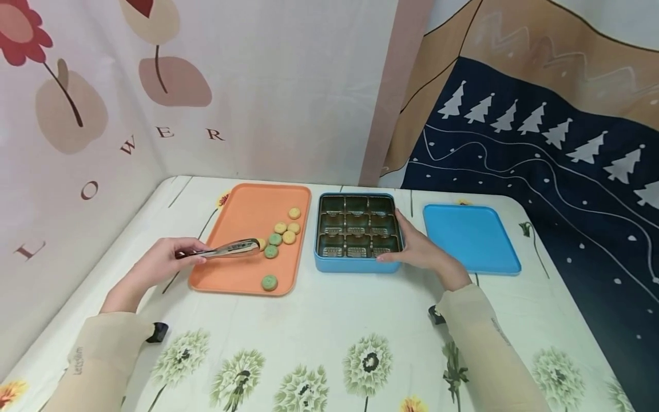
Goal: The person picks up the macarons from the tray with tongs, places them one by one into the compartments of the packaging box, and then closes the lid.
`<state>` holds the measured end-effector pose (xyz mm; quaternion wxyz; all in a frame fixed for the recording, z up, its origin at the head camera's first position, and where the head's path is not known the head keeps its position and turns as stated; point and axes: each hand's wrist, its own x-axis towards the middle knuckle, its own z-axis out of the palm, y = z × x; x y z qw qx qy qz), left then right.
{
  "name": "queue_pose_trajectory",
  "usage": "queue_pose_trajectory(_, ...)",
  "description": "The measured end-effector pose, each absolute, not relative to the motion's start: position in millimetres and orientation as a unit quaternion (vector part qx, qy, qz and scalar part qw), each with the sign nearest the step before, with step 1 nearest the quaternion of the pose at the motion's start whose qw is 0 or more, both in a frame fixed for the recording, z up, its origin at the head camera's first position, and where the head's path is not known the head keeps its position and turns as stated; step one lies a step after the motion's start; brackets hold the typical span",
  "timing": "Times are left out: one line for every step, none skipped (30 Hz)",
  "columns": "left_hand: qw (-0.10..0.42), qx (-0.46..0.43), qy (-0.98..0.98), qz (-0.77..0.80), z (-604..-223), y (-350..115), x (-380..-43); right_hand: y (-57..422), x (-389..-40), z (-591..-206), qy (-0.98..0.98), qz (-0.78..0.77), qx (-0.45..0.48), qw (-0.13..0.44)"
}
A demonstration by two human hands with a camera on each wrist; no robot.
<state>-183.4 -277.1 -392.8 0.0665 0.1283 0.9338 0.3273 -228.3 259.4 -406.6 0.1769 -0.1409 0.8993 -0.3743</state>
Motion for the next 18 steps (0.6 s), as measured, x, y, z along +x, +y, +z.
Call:
queue_pose_trajectory(0.064,0.127,0.934,0.327,-393,-276,-183,260,-228,-407,0.902,-0.369,-0.143,0.171)
queue_pose_trajectory(0.062,0.125,0.935,0.327,-392,-276,-183,261,-227,-407,0.905,-0.364,-0.145,0.165)
queue_pose_trajectory(0.058,0.124,0.936,0.325,-392,-275,-183,261,-226,-406,0.908,-0.359,-0.144,0.160)
queue_pose_trajectory(0.055,0.124,0.936,0.324,-391,-274,-184,262,-225,-407,0.911,-0.354,-0.144,0.153)
queue_pose_trajectory(0.052,0.124,0.937,0.322,-391,-274,-184,262,-223,-406,0.913,-0.350,-0.145,0.149)
queue_pose_trajectory(0.050,0.125,0.937,0.321,-390,-273,-184,262,-221,-404,0.915,-0.347,-0.147,0.145)
queue_pose_trajectory(0.048,0.125,0.938,0.320,-390,-272,-184,263,-220,-403,0.915,-0.346,-0.149,0.142)
queue_pose_trajectory(0.046,0.126,0.938,0.320,-390,-272,-185,263,-219,-402,0.916,-0.345,-0.152,0.139)
queue_pose_trajectory(0.044,0.127,0.938,0.319,-389,-271,-185,263,-217,-402,0.915,-0.345,-0.155,0.139)
queue_pose_trajectory(0.042,0.128,0.938,0.319,-389,-270,-185,264,-216,-401,0.913,-0.348,-0.161,0.138)
queue_pose_trajectory(0.041,0.128,0.939,0.317,-388,-269,-185,264,-215,-400,0.911,-0.352,-0.165,0.139)
queue_pose_trajectory(0.037,0.129,0.939,0.316,-387,-267,-185,264,-214,-399,0.909,-0.356,-0.168,0.139)
queue_pose_trajectory(0.035,0.129,0.940,0.314,-385,-266,-184,263,-214,-399,0.907,-0.359,-0.170,0.139)
queue_pose_trajectory(0.032,0.128,0.941,0.311,-384,-264,-184,263,-213,-399,0.908,-0.358,-0.170,0.137)
queue_pose_trajectory(0.030,0.129,0.942,0.310,-382,-262,-184,263,-212,-398,0.908,-0.359,-0.168,0.135)
queue_pose_trajectory(0.027,0.131,0.942,0.308,-381,-260,-184,263,-211,-398,0.910,-0.356,-0.167,0.131)
queue_pose_trajectory(0.024,0.132,0.942,0.307,-379,-258,-183,262,-210,-398,0.913,-0.350,-0.166,0.125)
queue_pose_trajectory(0.021,0.134,0.942,0.306,-377,-256,-183,262,-209,-399,0.916,-0.346,-0.164,0.121)
